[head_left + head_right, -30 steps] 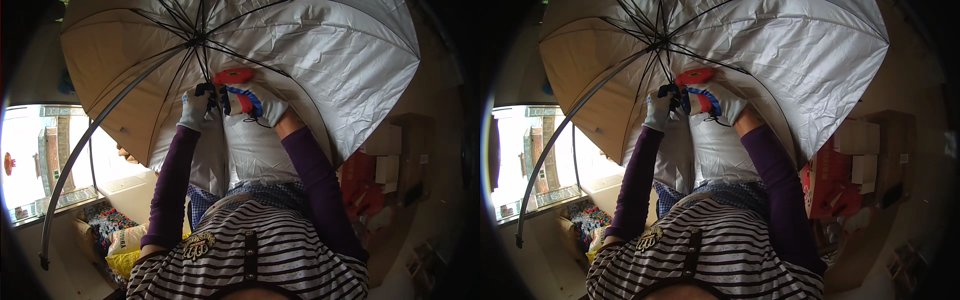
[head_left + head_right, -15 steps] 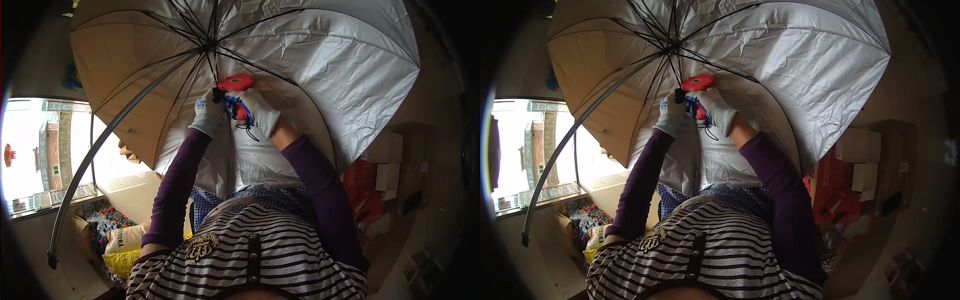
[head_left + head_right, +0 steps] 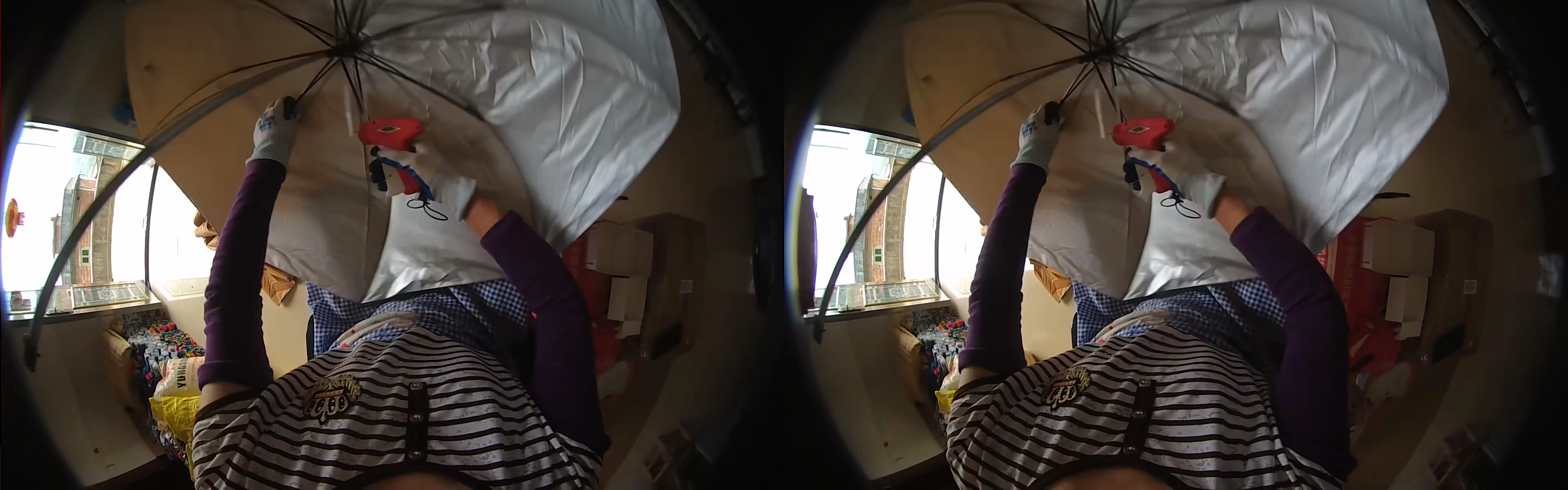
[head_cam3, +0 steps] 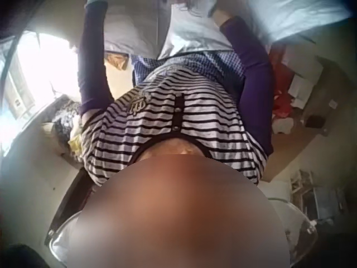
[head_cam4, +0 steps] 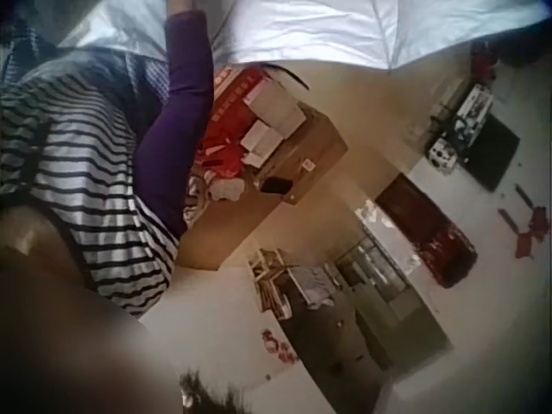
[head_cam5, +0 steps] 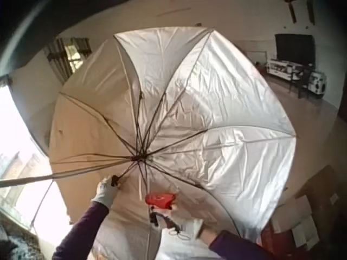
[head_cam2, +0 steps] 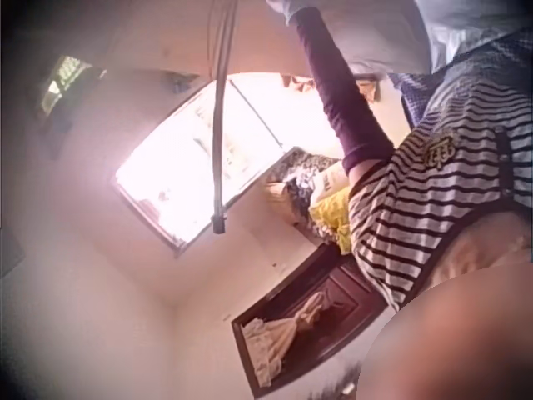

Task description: Use a hot glue gun to attach umbrella fabric to the metal rib structure.

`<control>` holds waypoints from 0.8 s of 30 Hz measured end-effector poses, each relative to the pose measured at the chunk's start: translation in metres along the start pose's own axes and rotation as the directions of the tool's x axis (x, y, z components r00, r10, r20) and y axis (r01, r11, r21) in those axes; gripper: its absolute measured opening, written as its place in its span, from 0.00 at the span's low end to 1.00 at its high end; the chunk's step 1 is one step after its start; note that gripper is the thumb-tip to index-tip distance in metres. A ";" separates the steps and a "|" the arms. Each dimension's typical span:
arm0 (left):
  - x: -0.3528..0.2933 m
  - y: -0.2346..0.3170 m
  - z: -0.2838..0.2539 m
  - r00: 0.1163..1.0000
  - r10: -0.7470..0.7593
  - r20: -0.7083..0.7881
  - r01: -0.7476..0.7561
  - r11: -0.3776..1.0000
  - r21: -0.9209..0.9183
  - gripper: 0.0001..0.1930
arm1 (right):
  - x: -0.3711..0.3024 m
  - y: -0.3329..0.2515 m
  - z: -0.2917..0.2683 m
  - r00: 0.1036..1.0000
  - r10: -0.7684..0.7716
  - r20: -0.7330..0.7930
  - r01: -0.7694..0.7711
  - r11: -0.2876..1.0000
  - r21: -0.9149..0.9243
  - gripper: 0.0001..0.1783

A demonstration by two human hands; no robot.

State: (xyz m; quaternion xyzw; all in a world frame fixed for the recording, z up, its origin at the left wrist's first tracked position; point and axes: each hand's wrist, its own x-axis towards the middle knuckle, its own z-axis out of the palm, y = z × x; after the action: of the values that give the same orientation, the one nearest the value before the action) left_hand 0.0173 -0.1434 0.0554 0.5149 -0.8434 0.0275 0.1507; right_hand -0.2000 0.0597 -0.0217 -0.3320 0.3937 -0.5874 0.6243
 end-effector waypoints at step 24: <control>-0.072 0.064 0.035 0.958 0.089 0.272 0.048 0.888 -0.456 0.16 | 0.019 0.029 0.056 0.826 -0.249 -0.506 0.292 0.956 0.007 0.08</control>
State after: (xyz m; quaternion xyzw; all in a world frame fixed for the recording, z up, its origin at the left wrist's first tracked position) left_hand -0.0163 -0.0581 0.0087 0.4542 -0.8442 -0.2452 0.1444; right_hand -0.1364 0.0406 -0.0227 -0.1946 0.4658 -0.7514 0.4249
